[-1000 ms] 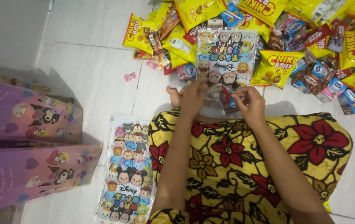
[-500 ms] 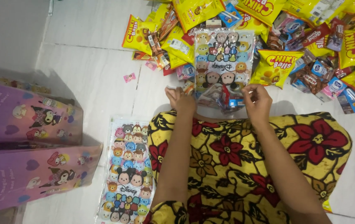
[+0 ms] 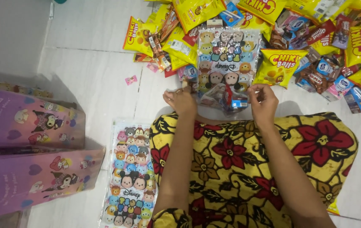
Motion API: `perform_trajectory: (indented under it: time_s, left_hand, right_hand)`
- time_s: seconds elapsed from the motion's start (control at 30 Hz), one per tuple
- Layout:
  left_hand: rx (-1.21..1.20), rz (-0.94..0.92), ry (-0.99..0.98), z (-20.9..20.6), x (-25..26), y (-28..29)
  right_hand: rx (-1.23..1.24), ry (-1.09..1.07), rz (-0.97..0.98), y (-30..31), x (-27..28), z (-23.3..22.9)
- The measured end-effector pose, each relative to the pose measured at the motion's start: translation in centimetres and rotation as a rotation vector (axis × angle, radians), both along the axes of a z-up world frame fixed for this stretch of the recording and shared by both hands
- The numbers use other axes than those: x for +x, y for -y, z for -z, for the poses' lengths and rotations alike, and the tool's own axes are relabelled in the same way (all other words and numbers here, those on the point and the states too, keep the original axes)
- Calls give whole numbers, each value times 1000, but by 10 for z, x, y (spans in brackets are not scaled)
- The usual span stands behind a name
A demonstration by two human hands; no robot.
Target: Packing individual snack packets into a larger themed plastic bag while sitting on the floor.
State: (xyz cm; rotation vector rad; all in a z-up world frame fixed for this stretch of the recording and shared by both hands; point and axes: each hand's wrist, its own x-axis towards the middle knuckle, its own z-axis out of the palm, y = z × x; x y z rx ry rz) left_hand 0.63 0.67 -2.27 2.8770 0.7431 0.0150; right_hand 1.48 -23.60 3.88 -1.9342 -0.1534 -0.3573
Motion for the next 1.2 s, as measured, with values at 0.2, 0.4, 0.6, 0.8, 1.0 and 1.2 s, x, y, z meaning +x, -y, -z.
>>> perform_trajectory:
  time_s: [0.2, 0.4, 0.6, 0.8, 1.0, 1.2]
  left_hand:
    - [-139, -207, 332, 26, 16, -14]
    - [-532, -106, 470, -29, 6, 3]
    - [-178, 623, 850, -26, 6, 7]
    - [-281, 890, 727, -19, 9, 8]
    - [-158, 785, 338, -40, -12, 20]
    - [-301, 740, 203, -69, -16, 19]
  right_hand:
    - [38, -3, -10, 2, 2, 5]
    - [36, -17, -12, 2, 1, 6]
    - [12, -38, -8, 2, 0, 2]
    - [10, -55, -15, 2, 0, 1]
    - [8, -69, -3, 0, 0, 0]
    - [3, -76, -7, 3, 1, 4]
